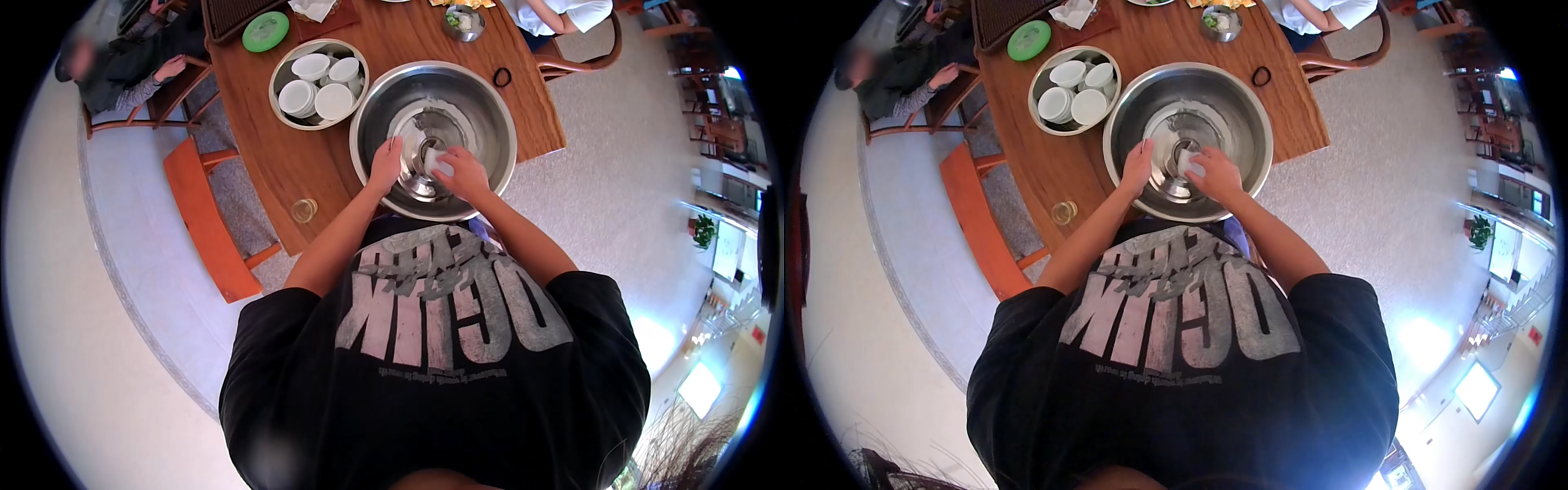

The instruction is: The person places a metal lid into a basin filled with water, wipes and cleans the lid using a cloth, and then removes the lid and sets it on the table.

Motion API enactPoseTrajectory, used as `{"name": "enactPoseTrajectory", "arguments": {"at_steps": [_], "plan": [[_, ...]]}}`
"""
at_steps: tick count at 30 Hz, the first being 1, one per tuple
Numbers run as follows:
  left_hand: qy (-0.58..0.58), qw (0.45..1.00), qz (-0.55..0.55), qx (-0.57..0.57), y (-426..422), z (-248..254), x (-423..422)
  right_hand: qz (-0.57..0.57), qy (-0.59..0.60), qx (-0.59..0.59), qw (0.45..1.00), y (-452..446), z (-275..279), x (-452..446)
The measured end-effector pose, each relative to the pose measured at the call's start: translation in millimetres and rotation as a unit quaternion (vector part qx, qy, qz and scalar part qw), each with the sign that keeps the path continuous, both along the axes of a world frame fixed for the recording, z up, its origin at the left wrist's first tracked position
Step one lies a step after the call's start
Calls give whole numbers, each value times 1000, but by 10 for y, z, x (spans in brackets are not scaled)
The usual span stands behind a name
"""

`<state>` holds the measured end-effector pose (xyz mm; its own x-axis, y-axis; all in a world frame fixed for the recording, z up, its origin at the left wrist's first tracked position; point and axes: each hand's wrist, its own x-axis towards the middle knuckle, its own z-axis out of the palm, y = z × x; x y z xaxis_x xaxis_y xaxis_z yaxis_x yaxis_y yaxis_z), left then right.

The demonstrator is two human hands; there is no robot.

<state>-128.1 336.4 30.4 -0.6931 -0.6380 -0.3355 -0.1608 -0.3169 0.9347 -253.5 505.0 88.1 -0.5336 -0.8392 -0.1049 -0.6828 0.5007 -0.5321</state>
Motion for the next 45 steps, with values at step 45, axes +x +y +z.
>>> {"name": "enactPoseTrajectory", "arguments": {"at_steps": [45], "plan": [[13, 992, 12, -124, -62, 479, 89, 2, -48, 37, 998, 72, 52, 51]]}}
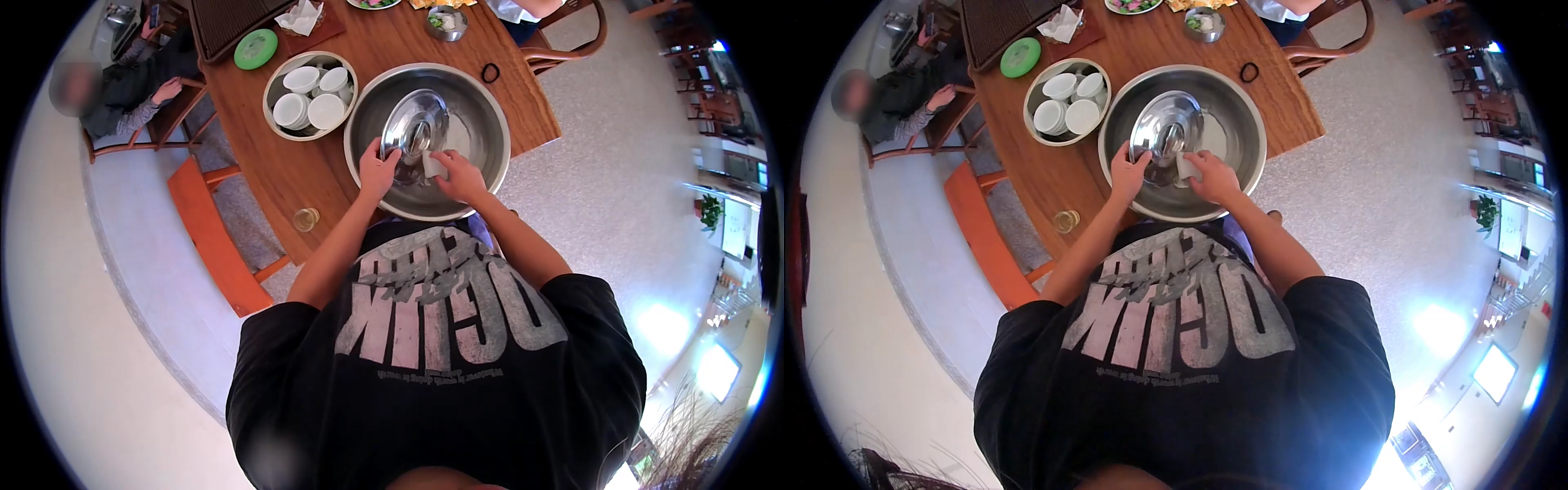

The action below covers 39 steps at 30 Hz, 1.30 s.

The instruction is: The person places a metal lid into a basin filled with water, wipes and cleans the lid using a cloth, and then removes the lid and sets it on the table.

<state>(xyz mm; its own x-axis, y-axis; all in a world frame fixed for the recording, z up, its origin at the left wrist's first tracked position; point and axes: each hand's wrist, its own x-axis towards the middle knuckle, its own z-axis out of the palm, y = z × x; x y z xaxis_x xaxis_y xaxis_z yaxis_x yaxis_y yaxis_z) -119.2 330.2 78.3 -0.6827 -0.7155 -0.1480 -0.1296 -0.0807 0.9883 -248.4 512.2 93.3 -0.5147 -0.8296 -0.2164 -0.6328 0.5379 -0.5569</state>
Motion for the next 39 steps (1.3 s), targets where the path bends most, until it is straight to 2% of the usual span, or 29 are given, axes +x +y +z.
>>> {"name": "enactPoseTrajectory", "arguments": {"at_steps": [4, 8, 9, 12, 14, 17, 20, 24, 29, 32, 35, 39], "plan": [[9, 999, -20, -40, -35, 203, 18, 72, 3, -14, 997, 67, -142, -89], [11, 977, -54, -207, -31, 543, 12, 148, 87, 8, 985, 84, -251, -111], [23, 974, -77, -214, -33, 574, 12, 162, 109, 12, 981, 78, -255, -107], [53, 963, -124, -234, -23, 574, 18, 172, 147, 94, 970, 56, -284, -105], [66, 958, -129, -248, 5, 442, 41, 149, 149, 110, 971, 64, -315, -90], [92, 929, -144, -330, -37, 261, 49, 129, 164, 110, 972, 168, -463, -151], [70, 927, -122, -348, -37, 217, 94, 120, 170, 129, 970, 218, -439, -197], [31, 915, -115, -385, -124, 130, 133, 94, 139, 210, 963, 131, -122, -241], [-80, 896, -50, -434, -63, 295, 222, 43, 163, 150, 974, 192, -186, -338], [-198, 929, 34, -311, 50, 375, 310, 9, 153, 139, 978, 195, -256, -408], [-210, 936, 141, -244, 153, 372, 293, 0, 185, 137, 973, 176, -214, -395], [-178, 978, 88, -66, 39, 276, 354, -17, 212, 130, 969, 170, -257, -405]]}}
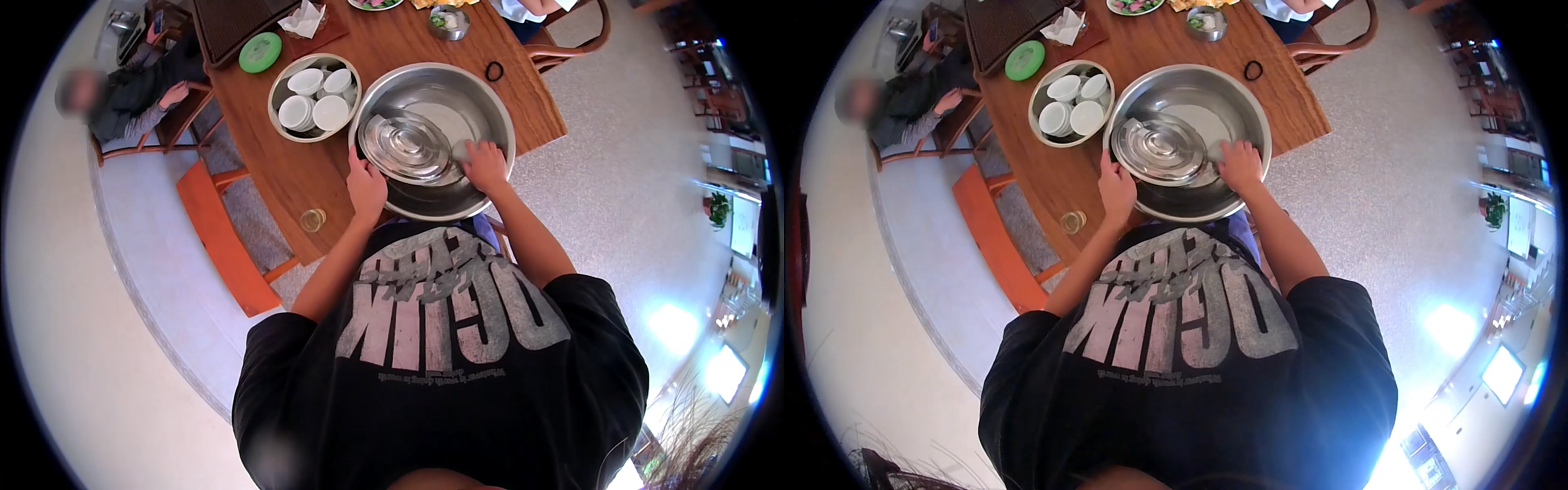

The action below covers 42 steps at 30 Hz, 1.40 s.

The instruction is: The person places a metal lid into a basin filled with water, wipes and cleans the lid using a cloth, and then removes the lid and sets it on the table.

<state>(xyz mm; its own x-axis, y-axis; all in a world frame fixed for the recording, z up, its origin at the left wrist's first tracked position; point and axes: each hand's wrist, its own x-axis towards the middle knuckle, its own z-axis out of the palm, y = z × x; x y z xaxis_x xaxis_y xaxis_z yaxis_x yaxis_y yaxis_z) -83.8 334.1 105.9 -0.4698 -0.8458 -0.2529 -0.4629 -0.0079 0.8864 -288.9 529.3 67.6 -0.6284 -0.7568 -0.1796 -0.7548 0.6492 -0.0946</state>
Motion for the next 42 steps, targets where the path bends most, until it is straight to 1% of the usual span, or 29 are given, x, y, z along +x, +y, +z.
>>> {"name": "enactPoseTrajectory", "arguments": {"at_steps": [2, 4, 5, 6, 8, 9, 11, 14, 15, 17, 18, 21, 23, 24, 26, 27, 30, 33, 34, 37, 39, 41, 42], "plan": [[31, 996, -9, 85, -82, -131, 28, -19, -10, -32, 999, 4, -78, -16], [94, 992, 16, 87, -173, -641, 44, -47, -30, -48, 997, -20, -94, -33], [126, 988, 27, 88, -193, -791, 45, -66, -45, -48, 996, -52, -60, -35], [129, 988, 18, 83, -181, -766, 33, -86, -59, -48, 993, -68, -50, -37], [136, 988, 0, 72, -148, -708, -33, -81, -44, -61, 994, -91, -30, -47], [157, 979, 12, 126, -149, -743, -51, -78, -36, -68, 994, -109, -18, -48], [196, 953, 37, 230, -165, -809, -72, -76, -46, -40, 995, -154, 3, -41], [236, 909, 76, 335, -148, -573, -119, -57, -44, -31, 997, -174, -82, -37], [255, 899, 66, 349, -155, -552, -121, -48, -41, -34, 997, -182, -125, -38], [291, 879, 49, 375, -173, -505, -99, -70, -65, -45, 994, -209, -203, -55], [296, 875, 38, 381, -182, -538, -77, -80, -78, -50, 992, -226, -256, -67], [303, 867, 7, 396, -202, -614, -45, -121, -198, -217, 948, -264, -401, -107], [292, 869, -9, 399, -196, -604, -29, -149, -246, -208, 935, -374, -195, -72], [290, 887, -25, 357, -181, -604, -35, -162, -269, -204, 927, -452, -83, -40], [284, 918, -57, 271, -152, -603, -66, -182, -297, -235, 908, -605, -26, -6], [286, 914, -58, 281, -151, -589, -67, -191, -311, -251, 897, -693, -22, -3], [290, 899, -52, 324, -121, -460, -52, -145, -161, -300, 929, -963, -263, -64], [290, 906, -62, 302, -123, -509, -48, -145, -160, -318, 923, -1226, -96, -27], [296, 905, -66, 297, -127, -542, -49, -133, -162, -344, 915, -1305, -79, 16], [303, 907, -66, 285, -138, -614, -30, -80, -179, -333, 923, -1398, 33, 165], [291, 913, -48, 283, -135, -603, -17, -21, -182, -342, 922, -1347, 84, 277], [306, 903, -33, 301, -114, -557, 5, 47, -189, -347, 918, -1260, 80, 366], [313, 897, -27, 311, -106, -528, 6, 82, -164, -307, 934, -1193, 120, 411]]}}
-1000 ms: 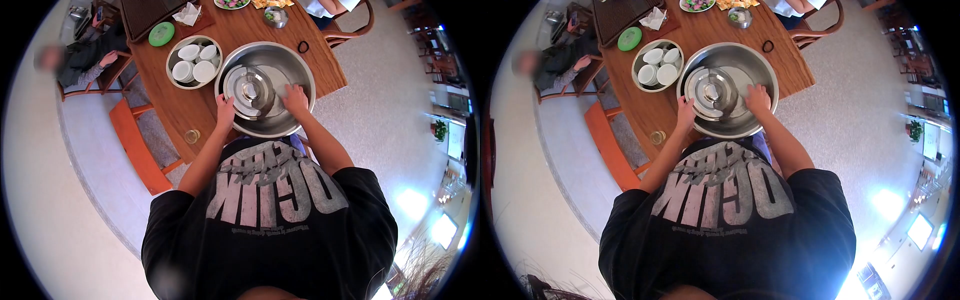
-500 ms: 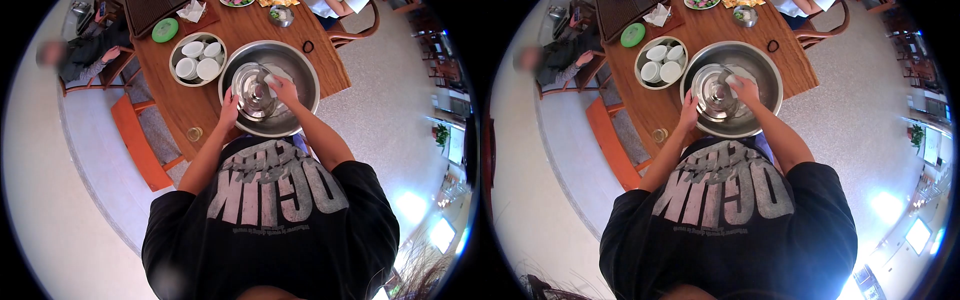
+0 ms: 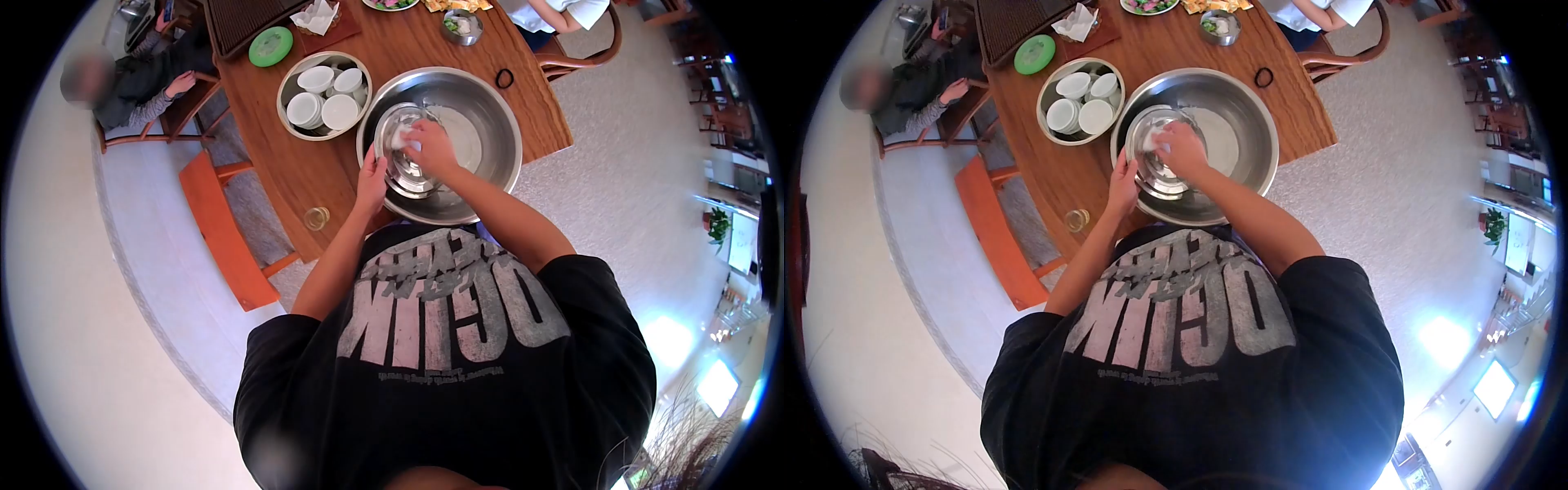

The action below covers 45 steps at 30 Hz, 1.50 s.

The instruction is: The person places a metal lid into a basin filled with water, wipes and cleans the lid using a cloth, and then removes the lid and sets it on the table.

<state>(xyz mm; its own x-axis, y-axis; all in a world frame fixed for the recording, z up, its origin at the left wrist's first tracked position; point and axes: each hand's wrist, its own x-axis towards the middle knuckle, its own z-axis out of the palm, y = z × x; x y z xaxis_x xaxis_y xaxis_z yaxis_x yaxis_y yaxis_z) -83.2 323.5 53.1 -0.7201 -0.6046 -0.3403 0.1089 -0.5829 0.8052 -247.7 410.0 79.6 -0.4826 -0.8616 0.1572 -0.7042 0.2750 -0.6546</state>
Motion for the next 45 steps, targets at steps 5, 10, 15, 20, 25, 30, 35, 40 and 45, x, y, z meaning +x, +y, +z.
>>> {"name": "enactPoseTrajectory", "arguments": {"at_steps": [5, 10, 15, 20, 25, 30, 35, 40, 45], "plan": [[3, 1000, 18, -14, 1, -20, -42, 79, 8, 7, 997, 335, 18, 154], [-2, 999, 20, -37, -5, -57, -51, 77, 7, 38, 996, 656, -48, 161], [-12, 999, 22, -24, 12, -73, -50, -28, 32, 135, 990, 794, -33, 8], [-23, 1000, 13, -13, -10, -87, -36, -82, 40, 150, 984, 544, -132, -215], [-51, 996, -4, -78, 29, 92, -51, -124, 3, 103, 987, 171, -172, -279], [-39, 997, 25, -67, 24, -23, -57, -36, 47, 28, 998, -26, -78, -42], [-44, 998, 36, -29, 20, 46, -47, 59, 64, -2, 996, 179, 191, 243], [-62, 988, 50, -133, 43, 49, -80, 104, 36, 16, 994, 563, 1, 241], [-75, 988, 36, -129, 27, -35, -93, 63, 49, 56, 995, 854, -110, 119]]}}
